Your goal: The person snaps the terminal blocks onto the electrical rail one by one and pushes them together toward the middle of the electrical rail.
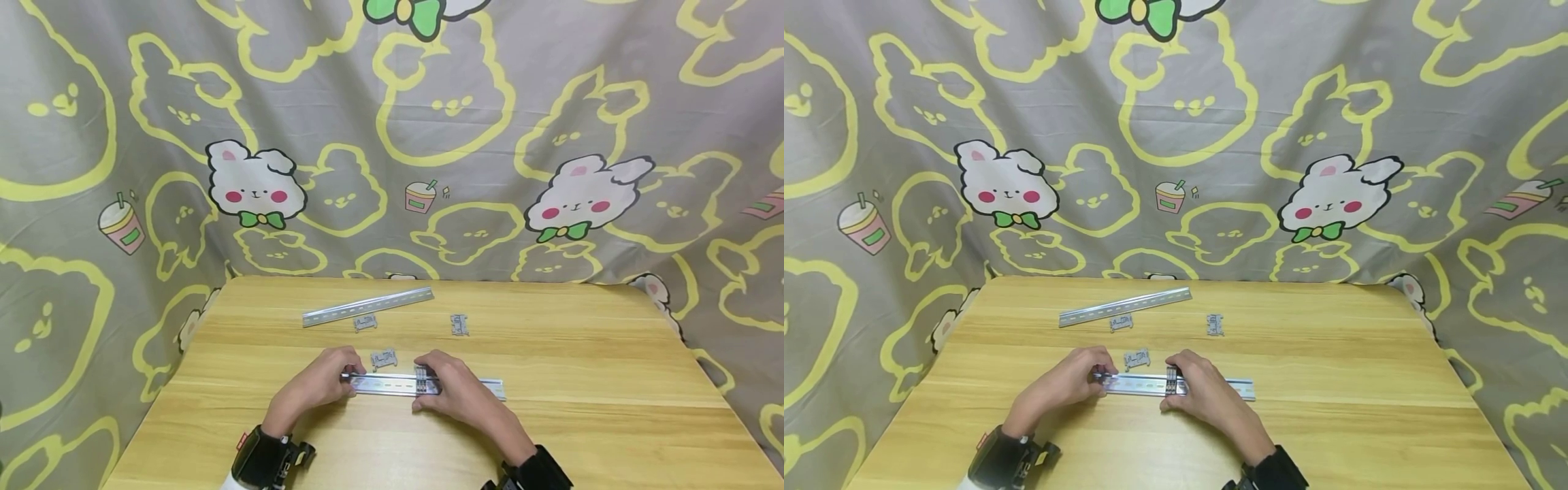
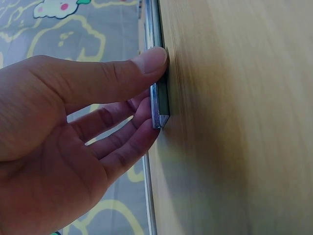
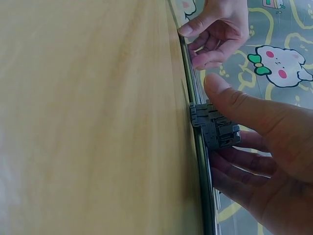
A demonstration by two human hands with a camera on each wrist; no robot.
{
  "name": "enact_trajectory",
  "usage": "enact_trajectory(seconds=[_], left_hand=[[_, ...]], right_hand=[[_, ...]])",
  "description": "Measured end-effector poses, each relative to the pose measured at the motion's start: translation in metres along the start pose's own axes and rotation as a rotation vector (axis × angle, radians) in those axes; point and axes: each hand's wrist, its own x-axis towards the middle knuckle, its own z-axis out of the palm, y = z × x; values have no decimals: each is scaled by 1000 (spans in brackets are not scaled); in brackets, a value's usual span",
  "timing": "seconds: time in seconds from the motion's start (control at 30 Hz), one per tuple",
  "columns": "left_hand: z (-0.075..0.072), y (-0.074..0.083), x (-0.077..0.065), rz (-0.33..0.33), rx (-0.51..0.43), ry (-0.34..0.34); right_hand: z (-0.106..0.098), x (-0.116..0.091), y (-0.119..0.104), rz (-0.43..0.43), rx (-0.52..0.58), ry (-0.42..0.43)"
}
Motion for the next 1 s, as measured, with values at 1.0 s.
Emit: enact_trajectory(seconds=[1.0], left_hand=[[0, 2, -2, -3, 11, 5]], right_hand=[[-60, -24, 27, 57, -102, -163]])
